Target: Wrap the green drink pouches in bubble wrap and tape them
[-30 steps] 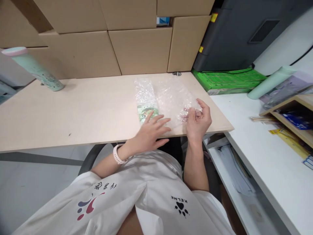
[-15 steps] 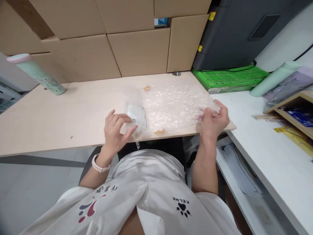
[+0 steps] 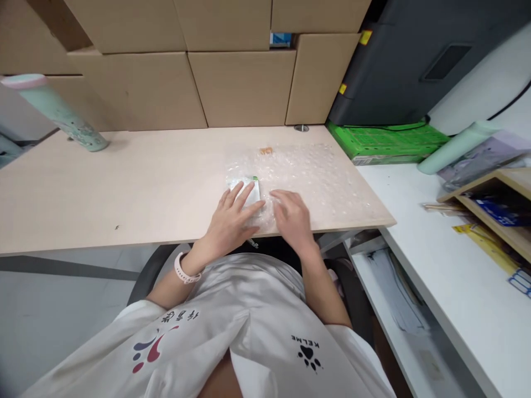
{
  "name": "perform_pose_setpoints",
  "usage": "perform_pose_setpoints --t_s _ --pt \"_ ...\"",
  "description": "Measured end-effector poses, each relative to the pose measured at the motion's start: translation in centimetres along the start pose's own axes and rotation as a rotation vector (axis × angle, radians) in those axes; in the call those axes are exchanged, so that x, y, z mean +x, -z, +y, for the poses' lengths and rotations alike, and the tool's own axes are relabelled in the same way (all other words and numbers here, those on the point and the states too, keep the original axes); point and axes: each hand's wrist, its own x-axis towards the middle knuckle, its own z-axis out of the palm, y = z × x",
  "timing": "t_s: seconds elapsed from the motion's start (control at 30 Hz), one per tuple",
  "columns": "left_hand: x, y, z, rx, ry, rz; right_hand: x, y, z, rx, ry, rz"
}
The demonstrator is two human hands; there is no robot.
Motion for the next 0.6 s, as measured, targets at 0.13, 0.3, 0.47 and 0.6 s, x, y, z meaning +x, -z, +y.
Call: perform_pose_setpoints --t_s 0.13,0.3,0.47,0.6 --pt "-1.2 0.4 -2.2 -0.105 0.169 0.141 -0.4 -1.8 -0.6 0.056 -0.014 -0.173" --pt "-5.2 3.3 -6.1 -0.119 0.541 0.507 -0.3 -1.3 -0.4 0.064 -0.008 -0.229" --pt "-6.4 5.3 -5.3 0.064 0.462 0.799 1.6 -2.9 -0.8 -0.11 -0.14 -0.201" --pt "-6.0 5.2 -2.4 -0.05 0.045 0.313 3.3 -4.1 -1.0 -0.124 -0.309 -0.177"
